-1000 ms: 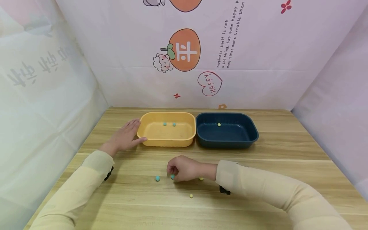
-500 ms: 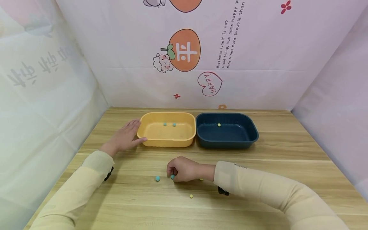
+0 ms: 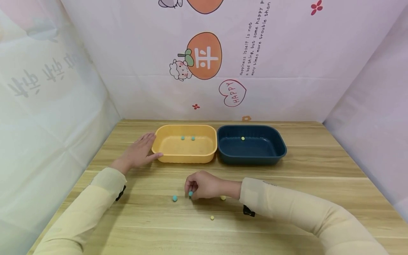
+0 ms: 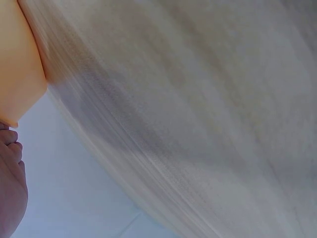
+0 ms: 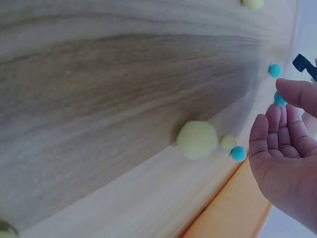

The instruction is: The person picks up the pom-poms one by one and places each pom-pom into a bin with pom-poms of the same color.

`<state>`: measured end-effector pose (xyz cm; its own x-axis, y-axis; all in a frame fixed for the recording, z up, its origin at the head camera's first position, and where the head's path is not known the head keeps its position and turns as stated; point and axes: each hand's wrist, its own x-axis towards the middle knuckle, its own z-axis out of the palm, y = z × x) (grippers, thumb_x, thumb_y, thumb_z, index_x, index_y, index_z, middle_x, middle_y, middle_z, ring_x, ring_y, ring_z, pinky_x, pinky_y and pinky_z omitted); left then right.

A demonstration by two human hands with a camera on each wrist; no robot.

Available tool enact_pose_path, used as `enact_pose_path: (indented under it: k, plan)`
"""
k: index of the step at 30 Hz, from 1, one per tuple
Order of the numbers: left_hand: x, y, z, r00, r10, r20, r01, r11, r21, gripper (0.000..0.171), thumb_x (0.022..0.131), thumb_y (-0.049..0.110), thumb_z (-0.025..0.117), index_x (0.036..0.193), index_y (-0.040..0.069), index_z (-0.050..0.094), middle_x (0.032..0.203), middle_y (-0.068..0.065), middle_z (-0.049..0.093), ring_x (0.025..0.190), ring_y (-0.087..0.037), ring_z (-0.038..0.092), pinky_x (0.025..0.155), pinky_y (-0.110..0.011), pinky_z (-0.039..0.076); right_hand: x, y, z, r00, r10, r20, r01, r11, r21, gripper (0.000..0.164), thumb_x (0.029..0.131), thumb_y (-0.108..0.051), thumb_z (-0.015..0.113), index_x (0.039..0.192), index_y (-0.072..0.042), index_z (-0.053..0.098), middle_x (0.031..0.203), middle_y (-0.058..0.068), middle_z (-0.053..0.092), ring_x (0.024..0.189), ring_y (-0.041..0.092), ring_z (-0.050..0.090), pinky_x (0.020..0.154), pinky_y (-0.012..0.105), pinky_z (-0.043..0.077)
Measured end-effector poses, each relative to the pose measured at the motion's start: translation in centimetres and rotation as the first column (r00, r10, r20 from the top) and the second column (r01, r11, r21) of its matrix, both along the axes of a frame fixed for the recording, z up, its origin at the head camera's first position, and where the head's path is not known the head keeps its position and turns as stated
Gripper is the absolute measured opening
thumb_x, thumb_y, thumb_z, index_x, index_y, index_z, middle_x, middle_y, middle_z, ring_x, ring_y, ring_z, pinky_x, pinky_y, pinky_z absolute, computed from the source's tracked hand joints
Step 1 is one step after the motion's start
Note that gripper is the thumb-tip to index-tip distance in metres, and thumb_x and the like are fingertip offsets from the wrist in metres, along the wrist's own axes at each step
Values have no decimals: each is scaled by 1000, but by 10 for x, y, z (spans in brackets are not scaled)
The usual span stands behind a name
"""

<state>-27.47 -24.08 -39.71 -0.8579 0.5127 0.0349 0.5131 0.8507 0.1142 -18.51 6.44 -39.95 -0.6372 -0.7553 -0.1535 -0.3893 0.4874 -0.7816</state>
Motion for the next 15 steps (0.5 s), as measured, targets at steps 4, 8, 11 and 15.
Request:
enact_pose_path:
  k: [4,8,11,15]
  plan:
    - [0,0,-1,1000,-2,-8,2,1000,3,92,98,60,40,151,-10,12,157,-26,14,146,-37,8,118,-45,6,-1,1,3,999,-20,27,21,998,-61,17,81,7,71,92,-5,68,84,1,63,76,10,56,69,21,50]
    - [-1,-1,-2,1000,-3,-14,3,1000,4,92,98,60,40,151,-10,13,157,-26,14,146,-37,9,118,-45,6,-4,3,4,999,-25,20,28,993,-117,17,80,9,71,94,1,67,83,1,63,76,11,56,70,21,50]
    - [0,-1,-1,1000,-5,-11,5,1000,16,92,98,59,42,151,-11,13,157,-27,14,145,-38,10,118,-46,6,-7,5,5,999,-33,28,37,987,-159,18,79,9,73,96,4,66,83,1,62,76,10,56,70,21,50]
    - [2,0,0,1000,-5,-5,5,1000,27,92,98,58,43,150,-11,13,157,-27,13,145,-38,10,118,-46,6,-10,8,8,999,-40,30,45,977,-208,21,77,11,73,97,8,65,84,3,62,77,11,56,70,22,51]
